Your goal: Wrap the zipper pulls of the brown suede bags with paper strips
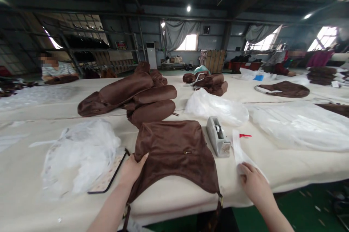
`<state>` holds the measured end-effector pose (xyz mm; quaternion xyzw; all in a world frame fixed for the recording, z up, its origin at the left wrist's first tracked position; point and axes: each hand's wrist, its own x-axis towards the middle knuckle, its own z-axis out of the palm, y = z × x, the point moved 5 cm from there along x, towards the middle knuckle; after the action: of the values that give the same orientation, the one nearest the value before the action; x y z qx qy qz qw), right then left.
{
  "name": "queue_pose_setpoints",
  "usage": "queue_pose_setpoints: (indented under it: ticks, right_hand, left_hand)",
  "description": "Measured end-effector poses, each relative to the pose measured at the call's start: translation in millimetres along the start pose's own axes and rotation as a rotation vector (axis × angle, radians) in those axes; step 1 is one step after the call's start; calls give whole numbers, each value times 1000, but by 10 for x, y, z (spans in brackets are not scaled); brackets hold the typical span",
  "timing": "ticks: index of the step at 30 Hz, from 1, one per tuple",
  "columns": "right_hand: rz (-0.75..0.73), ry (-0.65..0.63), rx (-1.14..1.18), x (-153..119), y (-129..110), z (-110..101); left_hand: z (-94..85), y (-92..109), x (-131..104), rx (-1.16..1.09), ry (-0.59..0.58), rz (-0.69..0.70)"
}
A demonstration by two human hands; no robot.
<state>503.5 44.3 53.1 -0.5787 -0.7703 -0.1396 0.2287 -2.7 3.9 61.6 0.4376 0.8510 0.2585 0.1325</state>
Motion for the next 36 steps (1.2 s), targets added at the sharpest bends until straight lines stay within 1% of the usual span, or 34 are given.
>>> queue_pose_setpoints:
  ticks: [1,2,3,5,6,7,8,9,10,11,12,13,14,15,16,18,19,21,23,25,27,28,29,31,33,34,36]
  right_hand:
    - [16,8,26,-16,27,-15]
    - [66,33,60,-22,29,-76]
    - [137,70,99,-23,1,-175]
    - [286,154,210,-32,-150,-434]
    - [310,183,290,-38,-287,-564]
    - [277,193,381,-40,-466,-677]
    - [190,186,464,-41,-679,-771]
    - [69,159,535,-47,-916,-841]
    - [-69,120,590,-65,-1161,-887]
    - [-210,74,632,-97,-1404,-911]
    - [-335,24,668,-140,-1630,-914]
    - [-438,-25,701,-190,-1832,-904]
    - [-515,-67,734,-241,-2008,-886]
    - [-574,-105,769,-294,-2159,-861]
    - [-618,-139,805,-347,-2289,-832]
    - [-679,-200,865,-451,-2495,-763]
    - [-706,-226,888,-502,-2579,-726]
    - [-756,-281,918,-602,-2718,-652]
    - [-803,-327,932,-687,-2827,-599]
    - [-851,-381,944,-751,-2911,-582]
    - [-879,-455,959,-777,-2965,-592]
    - [-863,-496,971,-766,-2980,-597]
    - [-816,-532,989,-733,-2986,-595]
    - [-641,-603,1054,-617,-2989,-557]
    - [-409,-695,1178,-481,-3021,-463]
    - [-276,-766,1261,-422,-3061,-392]
    - [33,-958,1450,-358,-3196,-218]
  left_hand:
    - [-14,18,-16,-2,-4,-7]
    - [-50,51,-51,2,17,-6]
    - [-112,103,-111,7,77,13]
    - [-280,272,-331,-15,285,121]
    - [-354,380,-493,-53,393,209]
    - [-391,489,-669,-118,445,305]
    - [-377,588,-838,-203,415,385]
    - [-306,682,-990,-296,290,444]
    - [-189,757,-1123,-391,102,458]
    - [-48,807,-1243,-494,-110,423]
    - [85,835,-1347,-593,-291,356]
    - [191,842,-1426,-678,-418,279]
    - [263,831,-1473,-754,-486,199]
    - [302,801,-1488,-819,-505,118]
    - [313,757,-1481,-869,-485,46]
    - [271,647,-1434,-945,-387,-68]
    - [235,594,-1410,-968,-335,-99]
    - [164,503,-1375,-970,-245,-108]
    - [121,424,-1359,-942,-185,-86]
    - [89,338,-1356,-895,-137,-65]
    - [21,229,-1361,-848,-76,-49]
    - [-38,159,-1366,-826,-39,-48]
    - [-117,77,-1373,-809,5,-54]
    - [-315,-120,-1402,-789,94,-79]
    - [-524,-336,-1454,-749,150,-106]
    - [-614,-439,-1490,-718,156,-111]
    - [-742,-614,-1580,-655,118,-98]
